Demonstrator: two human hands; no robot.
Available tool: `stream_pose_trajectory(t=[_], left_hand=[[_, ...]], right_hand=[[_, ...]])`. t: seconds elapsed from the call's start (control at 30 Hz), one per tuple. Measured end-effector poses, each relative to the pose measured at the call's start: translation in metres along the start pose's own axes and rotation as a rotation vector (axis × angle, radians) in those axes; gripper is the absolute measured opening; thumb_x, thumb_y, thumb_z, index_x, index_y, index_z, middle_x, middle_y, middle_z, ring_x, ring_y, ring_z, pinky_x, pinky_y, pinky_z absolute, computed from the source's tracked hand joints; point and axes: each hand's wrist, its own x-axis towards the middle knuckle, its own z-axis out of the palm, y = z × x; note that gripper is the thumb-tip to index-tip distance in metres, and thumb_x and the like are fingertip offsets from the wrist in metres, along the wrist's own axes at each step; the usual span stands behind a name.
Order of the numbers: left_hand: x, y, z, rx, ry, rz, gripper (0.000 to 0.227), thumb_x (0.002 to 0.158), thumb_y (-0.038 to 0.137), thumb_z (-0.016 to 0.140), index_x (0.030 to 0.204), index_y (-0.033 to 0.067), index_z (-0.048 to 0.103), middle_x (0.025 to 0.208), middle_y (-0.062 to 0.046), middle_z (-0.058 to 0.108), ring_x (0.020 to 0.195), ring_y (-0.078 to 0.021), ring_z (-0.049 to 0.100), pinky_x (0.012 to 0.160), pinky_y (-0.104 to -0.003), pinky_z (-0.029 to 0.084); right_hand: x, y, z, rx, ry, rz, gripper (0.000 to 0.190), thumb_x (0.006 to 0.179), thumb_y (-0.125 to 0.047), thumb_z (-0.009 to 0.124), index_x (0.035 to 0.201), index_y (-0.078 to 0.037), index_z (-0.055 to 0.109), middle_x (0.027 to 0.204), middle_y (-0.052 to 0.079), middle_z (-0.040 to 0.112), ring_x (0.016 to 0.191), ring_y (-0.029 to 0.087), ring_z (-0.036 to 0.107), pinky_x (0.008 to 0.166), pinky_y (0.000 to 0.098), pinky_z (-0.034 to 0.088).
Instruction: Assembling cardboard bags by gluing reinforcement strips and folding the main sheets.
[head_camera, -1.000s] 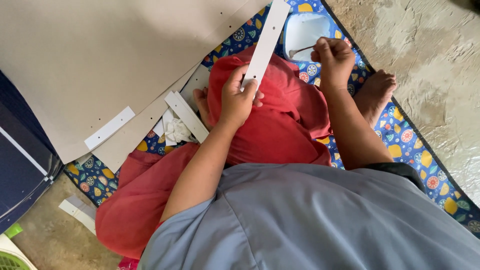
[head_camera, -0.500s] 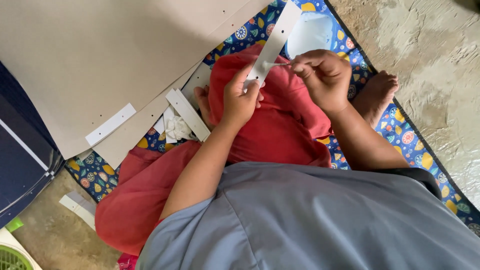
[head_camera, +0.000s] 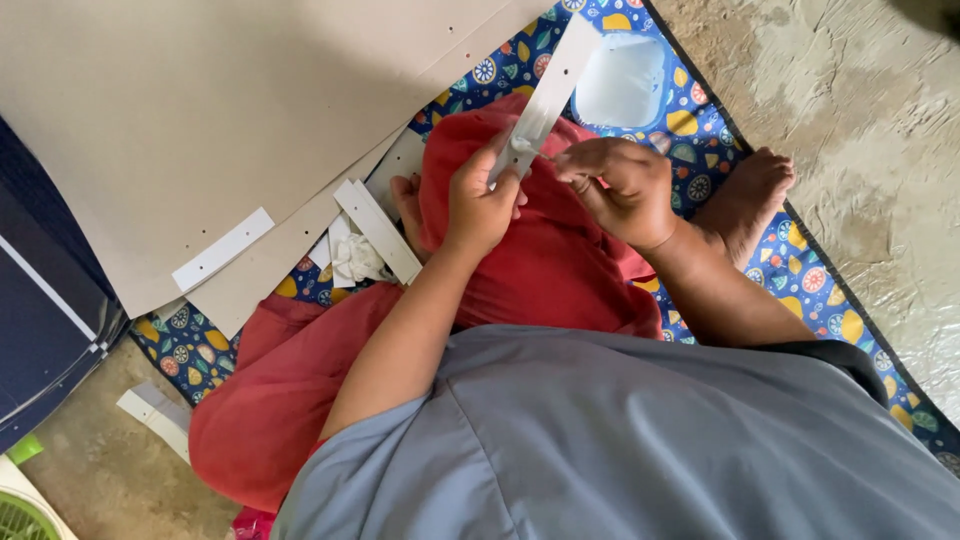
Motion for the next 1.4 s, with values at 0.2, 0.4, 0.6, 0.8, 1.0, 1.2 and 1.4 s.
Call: stream_pose_trajectory(t=[0.2, 0.4, 0.6, 0.8, 1.0, 1.2, 1.4], left_hand=[[-0.001, 0.002, -0.001, 0.02, -0.029, 0.025, 0.046, 0.094, -0.003, 0.056, 0.138, 0.0078, 0.063, 0.088, -0.025, 0.077, 0.047, -0.0141, 0.066, 0.037, -0.021, 0.056], [-0.003, 0.002, -0.001, 0.02, -0.013, 0.02, 0.046, 0.093, -0.005, 0.056, 0.137, 0.0056, 0.063, 0.091, -0.027, 0.077, 0.052, -0.0154, 0.069, 0.04, -0.022, 0.058], [-0.003, 0.002, -0.003, 0.013, -0.021, 0.037, 0.046, 0.092, -0.005, 0.057, 0.135, 0.0086, 0.066, 0.085, -0.024, 0.077, 0.047, -0.0143, 0.067, 0.036, -0.02, 0.056], [-0.003, 0.011, -0.01, 0.05, -0.14, -0.022, 0.05, 0.097, -0.003, 0.057, 0.146, 0.0085, 0.055, 0.101, -0.013, 0.075, 0.065, -0.0087, 0.06, 0.051, -0.02, 0.052], [-0.002, 0.007, -0.01, 0.068, -0.121, -0.009, 0.046, 0.096, -0.002, 0.058, 0.142, 0.003, 0.057, 0.095, -0.01, 0.075, 0.06, -0.0086, 0.061, 0.048, -0.02, 0.052], [-0.004, 0.007, -0.008, 0.027, -0.118, -0.067, 0.049, 0.096, -0.002, 0.057, 0.144, 0.0072, 0.056, 0.099, -0.011, 0.075, 0.063, -0.0097, 0.06, 0.05, -0.021, 0.052], [-0.005, 0.015, -0.009, 0.084, -0.128, 0.008, 0.046, 0.096, -0.002, 0.057, 0.143, 0.0017, 0.055, 0.097, -0.013, 0.076, 0.061, -0.0088, 0.06, 0.048, -0.019, 0.051]], right_hand=[[0.013, 0.03, -0.016, -0.029, 0.081, -0.102, 0.003, 0.101, 0.003, 0.08, 0.099, 0.004, 0.079, 0.092, 0.02, 0.075, 0.071, 0.035, 0.07, 0.065, 0.0431, 0.059], [0.01, 0.019, -0.011, -0.048, 0.069, -0.102, 0.003, 0.099, 0.004, 0.08, 0.1, 0.006, 0.079, 0.094, 0.023, 0.074, 0.079, 0.043, 0.073, 0.067, 0.0471, 0.059], [0.006, 0.005, -0.01, 0.001, 0.053, -0.053, 0.004, 0.098, 0.001, 0.08, 0.097, 0.005, 0.08, 0.092, 0.023, 0.075, 0.08, 0.042, 0.073, 0.069, 0.0453, 0.059], [0.01, 0.011, -0.028, -0.159, 0.025, 0.086, 0.014, 0.099, 0.017, 0.082, 0.104, 0.01, 0.071, 0.103, 0.019, 0.073, 0.076, 0.022, 0.058, 0.07, 0.0337, 0.049], [0.002, -0.01, -0.021, -0.005, -0.098, 0.123, 0.01, 0.096, 0.012, 0.078, 0.098, 0.007, 0.07, 0.1, 0.018, 0.073, 0.086, 0.026, 0.069, 0.081, 0.0352, 0.056], [0.006, -0.002, -0.037, -0.138, -0.145, 0.069, 0.013, 0.093, 0.017, 0.081, 0.099, 0.009, 0.071, 0.101, 0.021, 0.075, 0.087, 0.03, 0.072, 0.077, 0.0372, 0.057], [0.008, 0.018, -0.052, -0.26, 0.115, -0.004, 0.028, 0.094, 0.029, 0.083, 0.092, 0.009, 0.063, 0.106, 0.023, 0.075, 0.084, 0.029, 0.067, 0.073, 0.0364, 0.051]])
